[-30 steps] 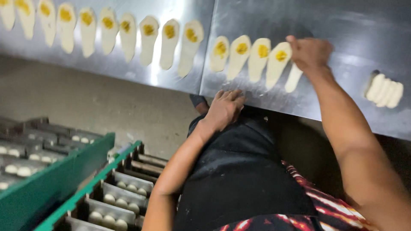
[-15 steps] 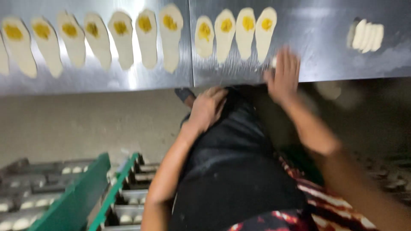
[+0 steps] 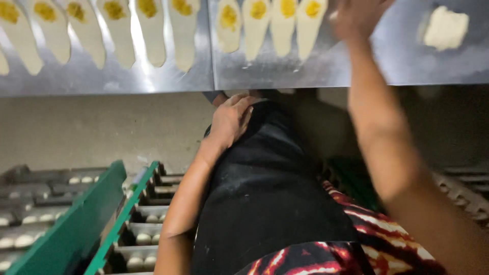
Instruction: Rolling and shaping individual pieces of dough with filling on a metal bakery table.
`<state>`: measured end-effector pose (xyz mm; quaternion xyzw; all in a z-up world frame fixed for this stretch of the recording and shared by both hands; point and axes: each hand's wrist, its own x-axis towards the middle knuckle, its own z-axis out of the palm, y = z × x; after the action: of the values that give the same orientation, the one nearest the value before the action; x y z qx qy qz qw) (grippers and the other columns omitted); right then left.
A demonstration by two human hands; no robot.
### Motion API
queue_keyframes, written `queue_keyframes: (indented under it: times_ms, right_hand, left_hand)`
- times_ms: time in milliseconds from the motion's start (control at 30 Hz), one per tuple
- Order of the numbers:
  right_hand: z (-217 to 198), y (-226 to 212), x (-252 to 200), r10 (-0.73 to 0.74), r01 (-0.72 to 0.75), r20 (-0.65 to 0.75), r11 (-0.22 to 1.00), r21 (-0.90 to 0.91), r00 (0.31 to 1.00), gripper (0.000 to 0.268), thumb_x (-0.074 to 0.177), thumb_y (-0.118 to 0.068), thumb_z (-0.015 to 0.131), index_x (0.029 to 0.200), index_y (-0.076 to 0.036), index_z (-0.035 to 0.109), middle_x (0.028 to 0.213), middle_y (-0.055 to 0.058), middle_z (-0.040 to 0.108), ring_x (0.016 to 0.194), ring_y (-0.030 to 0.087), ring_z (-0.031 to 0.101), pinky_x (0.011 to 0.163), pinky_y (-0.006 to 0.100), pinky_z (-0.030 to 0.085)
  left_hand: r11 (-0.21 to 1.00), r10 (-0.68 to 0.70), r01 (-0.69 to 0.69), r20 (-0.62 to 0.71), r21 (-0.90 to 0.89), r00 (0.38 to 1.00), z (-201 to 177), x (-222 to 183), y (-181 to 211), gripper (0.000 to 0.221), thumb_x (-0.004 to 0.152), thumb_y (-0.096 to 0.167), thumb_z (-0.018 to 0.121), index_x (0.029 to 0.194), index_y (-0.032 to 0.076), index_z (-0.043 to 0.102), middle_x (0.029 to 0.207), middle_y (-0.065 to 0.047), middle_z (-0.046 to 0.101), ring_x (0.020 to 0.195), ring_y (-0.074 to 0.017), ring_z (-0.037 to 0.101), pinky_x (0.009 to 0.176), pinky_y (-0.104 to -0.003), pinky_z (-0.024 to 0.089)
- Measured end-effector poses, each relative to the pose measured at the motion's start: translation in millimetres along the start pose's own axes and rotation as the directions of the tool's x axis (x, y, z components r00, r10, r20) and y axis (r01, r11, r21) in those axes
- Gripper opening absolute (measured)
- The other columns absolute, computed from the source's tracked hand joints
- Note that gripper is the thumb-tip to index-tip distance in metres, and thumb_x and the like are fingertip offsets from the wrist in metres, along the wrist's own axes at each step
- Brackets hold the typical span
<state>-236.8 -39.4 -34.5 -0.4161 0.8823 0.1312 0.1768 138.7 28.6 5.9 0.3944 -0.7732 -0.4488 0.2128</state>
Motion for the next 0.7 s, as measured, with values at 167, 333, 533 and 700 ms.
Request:
queue_keyframes:
  times_ms: [167, 333, 533, 700]
  right_hand:
    - [91.4, 67.2, -79.9, -0.421, 0.509, -0.475, 0.859, 0.066, 0.772, 0.072, 0.107, -0.024, 0.066, 0.163, 0.002, 0.031, 0.170, 0.029, 0.029, 0.160, 0.043, 0.025, 0.129, 0.059, 0.012]
    - [92.6, 143.4, -58.0, -0.378, 0.553, -0.633, 0.828, 0.095, 0.675, 0.038, 0.103, -0.015, 0.067, 0.138, -0.002, 0.057, 0.136, 0.021, 0.062, 0.130, 0.040, 0.054, 0.115, 0.055, 0.035]
    - [60.1, 244.1, 12.9, -0.203, 0.264, -0.716, 0.964, -0.027, 0.668, 0.027, 0.101, -0.018, 0.070, 0.125, -0.006, 0.067, 0.122, 0.020, 0.062, 0.120, 0.040, 0.053, 0.104, 0.058, 0.031]
    - [36.6, 179.5, 37.9, -0.231, 0.424, -0.826, 0.905, 0.011, 0.514, 0.021, 0.103, -0.019, 0.072, 0.122, -0.009, 0.071, 0.123, 0.017, 0.063, 0.122, 0.037, 0.053, 0.105, 0.056, 0.032]
  left_hand:
    - [0.996, 0.087, -0.087, 0.014, 0.000, 0.996, 3.2, 39.4, 24.3, 0.028, 0.094, 0.013, 0.068, 0.121, 0.007, 0.069, 0.124, -0.018, 0.070, 0.111, -0.0399, 0.067, 0.094, -0.046, 0.054]
    - [0.999, -0.025, 0.023, -0.056, -0.035, 0.998, 28.4, 59.5, 19.1, 0.027, 0.097, 0.011, 0.067, 0.123, 0.007, 0.070, 0.127, -0.019, 0.069, 0.111, -0.0416, 0.067, 0.094, -0.043, 0.055]
    - [0.999, -0.044, 0.045, 0.036, -0.029, 0.998, 51.3, 77.4, 38.6, 0.028, 0.096, 0.008, 0.068, 0.123, 0.004, 0.069, 0.126, -0.018, 0.069, 0.112, -0.0421, 0.067, 0.094, -0.044, 0.055]
    - [0.981, 0.144, -0.140, -0.017, 0.135, 0.989, 85.2, 131.8, -11.4, 0.043, 0.073, 0.007, 0.073, 0.116, 0.003, 0.071, 0.119, -0.022, 0.070, 0.104, -0.0441, 0.066, 0.087, -0.048, 0.055]
